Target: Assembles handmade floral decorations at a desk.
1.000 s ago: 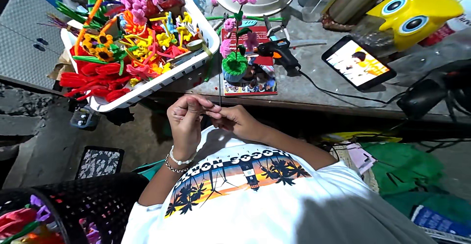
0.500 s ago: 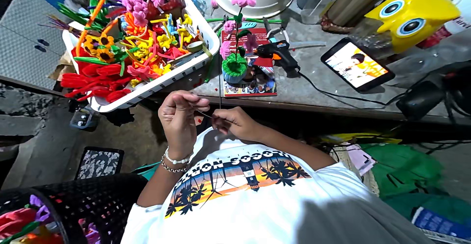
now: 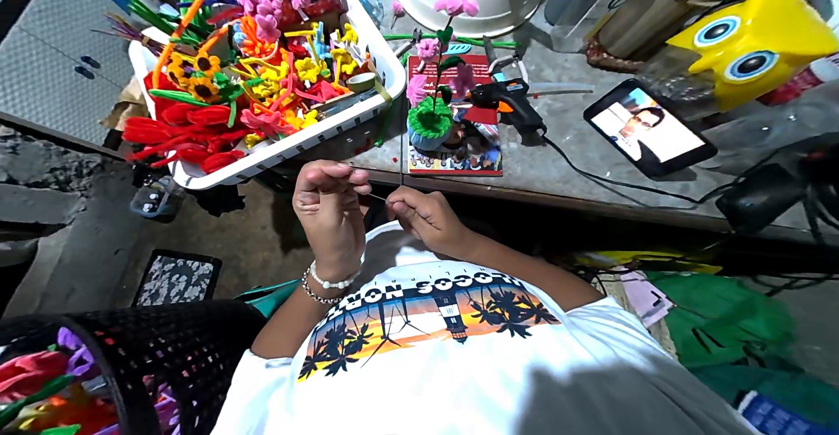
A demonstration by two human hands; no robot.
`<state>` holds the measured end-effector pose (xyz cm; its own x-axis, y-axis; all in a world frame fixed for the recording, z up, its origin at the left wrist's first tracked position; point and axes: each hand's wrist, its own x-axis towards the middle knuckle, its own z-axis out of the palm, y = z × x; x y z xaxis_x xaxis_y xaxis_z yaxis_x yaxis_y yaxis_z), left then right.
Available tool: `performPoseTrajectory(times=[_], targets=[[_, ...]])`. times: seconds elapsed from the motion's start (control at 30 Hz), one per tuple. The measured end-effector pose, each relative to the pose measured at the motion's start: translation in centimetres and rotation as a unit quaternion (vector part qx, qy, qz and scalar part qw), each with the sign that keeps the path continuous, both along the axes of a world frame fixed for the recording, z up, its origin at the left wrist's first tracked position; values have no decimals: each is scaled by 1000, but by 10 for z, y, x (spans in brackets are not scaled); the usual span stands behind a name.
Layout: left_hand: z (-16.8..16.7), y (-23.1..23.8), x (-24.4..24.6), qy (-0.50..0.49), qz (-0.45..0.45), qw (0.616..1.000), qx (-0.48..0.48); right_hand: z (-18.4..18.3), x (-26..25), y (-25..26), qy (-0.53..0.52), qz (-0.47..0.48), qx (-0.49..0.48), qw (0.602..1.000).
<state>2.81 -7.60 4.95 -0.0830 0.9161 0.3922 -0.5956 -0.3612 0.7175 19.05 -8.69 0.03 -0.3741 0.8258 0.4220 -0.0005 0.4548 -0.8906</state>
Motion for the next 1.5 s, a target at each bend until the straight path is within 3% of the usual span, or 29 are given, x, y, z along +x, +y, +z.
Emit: performPoseTrajectory(times=[0.17, 0.4, 0.67, 0.77, 0.87, 1.03, 1.3, 1.5], targets=[[-6, 0, 0, 113, 45, 980, 155, 3, -2, 1, 27, -8, -64, 998], [-4, 7, 0, 170, -18, 981, 94, 1, 2, 4, 52, -3, -61, 997], [-4, 7, -1, 75, -69, 995, 9, 3, 4, 5, -123, -49, 95, 987], [0, 8, -3, 77, -89, 993, 4, 4, 1, 2, -71, -74, 36, 994], [-2, 9, -3, 85, -97, 991, 26, 6, 1, 3, -18, -32, -51, 998], [-7, 11, 2, -4, -112, 993, -42, 5, 0, 4, 67, 6, -131, 989], [-8, 11, 1, -44, -128, 989, -67, 6, 5, 6, -37, -9, -3, 999], [-8, 12, -1, -17, -140, 990, -27, 10, 14, 8, -55, 48, -25, 997]])
